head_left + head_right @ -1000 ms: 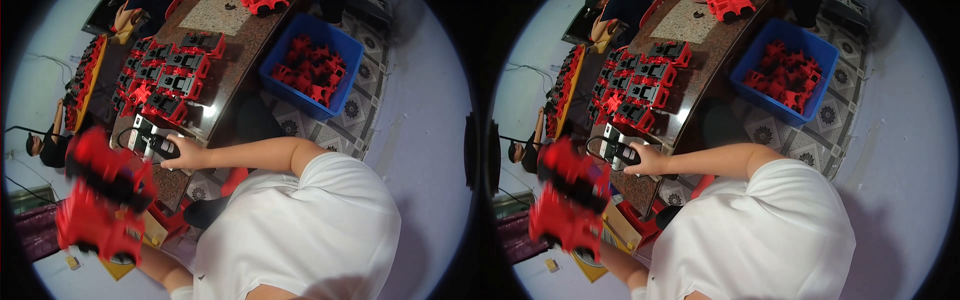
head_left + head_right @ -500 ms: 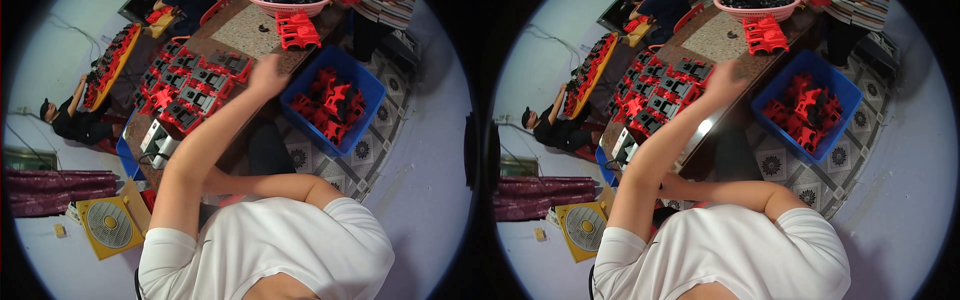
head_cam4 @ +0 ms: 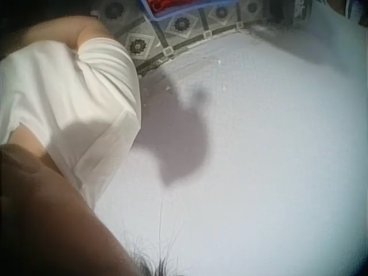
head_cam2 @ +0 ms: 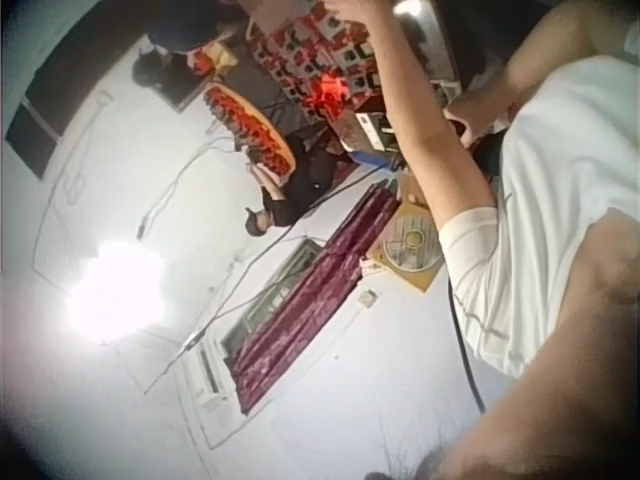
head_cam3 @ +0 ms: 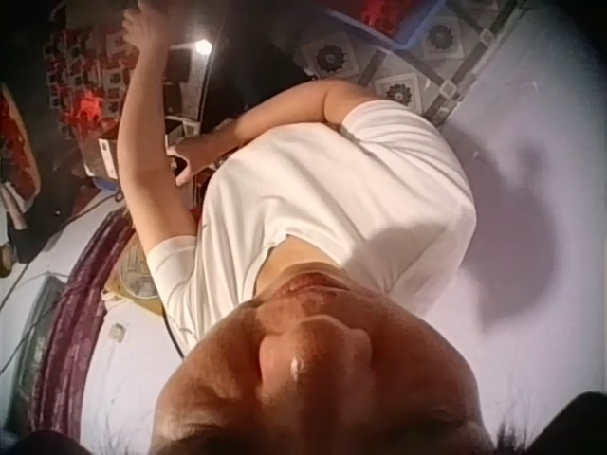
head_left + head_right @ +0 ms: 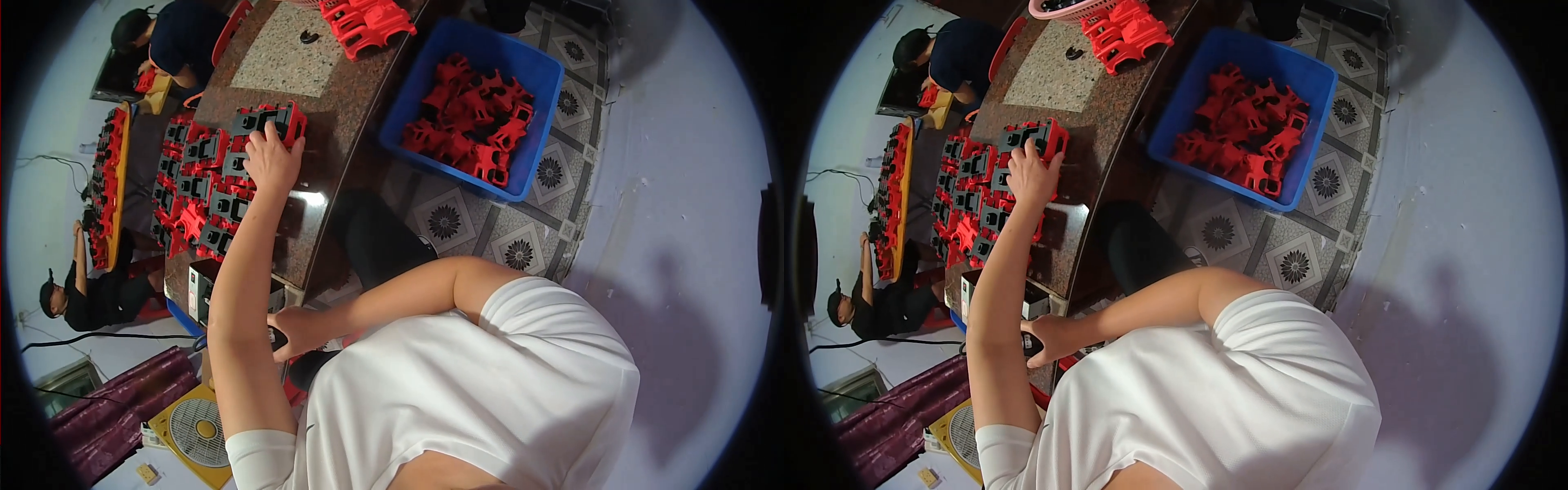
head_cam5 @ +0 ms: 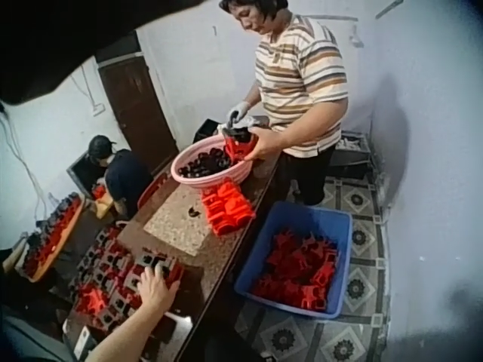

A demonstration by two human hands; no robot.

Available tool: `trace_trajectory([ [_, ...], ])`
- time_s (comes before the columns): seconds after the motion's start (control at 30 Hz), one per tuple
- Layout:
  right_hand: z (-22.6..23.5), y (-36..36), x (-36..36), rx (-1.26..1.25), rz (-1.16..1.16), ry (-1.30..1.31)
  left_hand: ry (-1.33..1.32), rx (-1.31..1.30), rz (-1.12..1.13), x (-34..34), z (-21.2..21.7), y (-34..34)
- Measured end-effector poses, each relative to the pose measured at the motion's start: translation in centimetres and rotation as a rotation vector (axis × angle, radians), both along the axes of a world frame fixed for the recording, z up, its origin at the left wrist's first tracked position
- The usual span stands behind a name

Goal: The person assembles red and black plastic components into a plastic housing using a powered screwdriver to secure screws.

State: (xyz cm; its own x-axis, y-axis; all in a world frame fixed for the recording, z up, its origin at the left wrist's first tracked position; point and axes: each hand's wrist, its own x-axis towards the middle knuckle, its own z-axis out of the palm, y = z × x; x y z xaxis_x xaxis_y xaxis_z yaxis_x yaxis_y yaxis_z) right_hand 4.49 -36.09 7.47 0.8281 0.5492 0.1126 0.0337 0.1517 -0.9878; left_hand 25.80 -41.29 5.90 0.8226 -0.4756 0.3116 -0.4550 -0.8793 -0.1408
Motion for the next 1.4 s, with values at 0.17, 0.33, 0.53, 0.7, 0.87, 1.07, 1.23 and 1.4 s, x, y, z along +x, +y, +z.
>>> trace_trajectory([
  [0.17,-1.5,1.4,0.2,0.084,-0.112,-0.161,-0.056,0.161,-0.009,1.5,-1.7,0.6],
  [0.33,-2.3,3.3,0.3,0.109,-0.169,-0.215,-0.029,-0.048,-0.079,1.1,-0.3,1.0],
  [0.53,-0.3,3.6,1.8,0.022,-0.127,-0.161,-0.266,-0.281,-0.33,-3.6,15.4,4.3],
  [0.7,1.8,4.0,2.9,0.094,-0.15,-0.202,-0.602,-0.355,0.039,-12.1,23.7,22.4],
  [0.87,4.9,2.9,4.9,0.08,-0.073,-0.132,-0.521,-0.268,0.599,-24.7,18.0,40.5],
  [1.07,8.9,4.1,6.8,0.374,-0.086,-0.151,-0.022,-0.198,0.484,-27.4,3.0,41.6],
  [1.23,10.1,5.9,6.8,0.28,-0.09,-0.313,-0.049,-0.118,0.43,-25.1,-1.5,39.4],
  [1.4,8.0,9.1,6.4,0.388,-0.216,-0.466,-0.131,-0.183,0.403,-22.3,-1.6,41.1],
])
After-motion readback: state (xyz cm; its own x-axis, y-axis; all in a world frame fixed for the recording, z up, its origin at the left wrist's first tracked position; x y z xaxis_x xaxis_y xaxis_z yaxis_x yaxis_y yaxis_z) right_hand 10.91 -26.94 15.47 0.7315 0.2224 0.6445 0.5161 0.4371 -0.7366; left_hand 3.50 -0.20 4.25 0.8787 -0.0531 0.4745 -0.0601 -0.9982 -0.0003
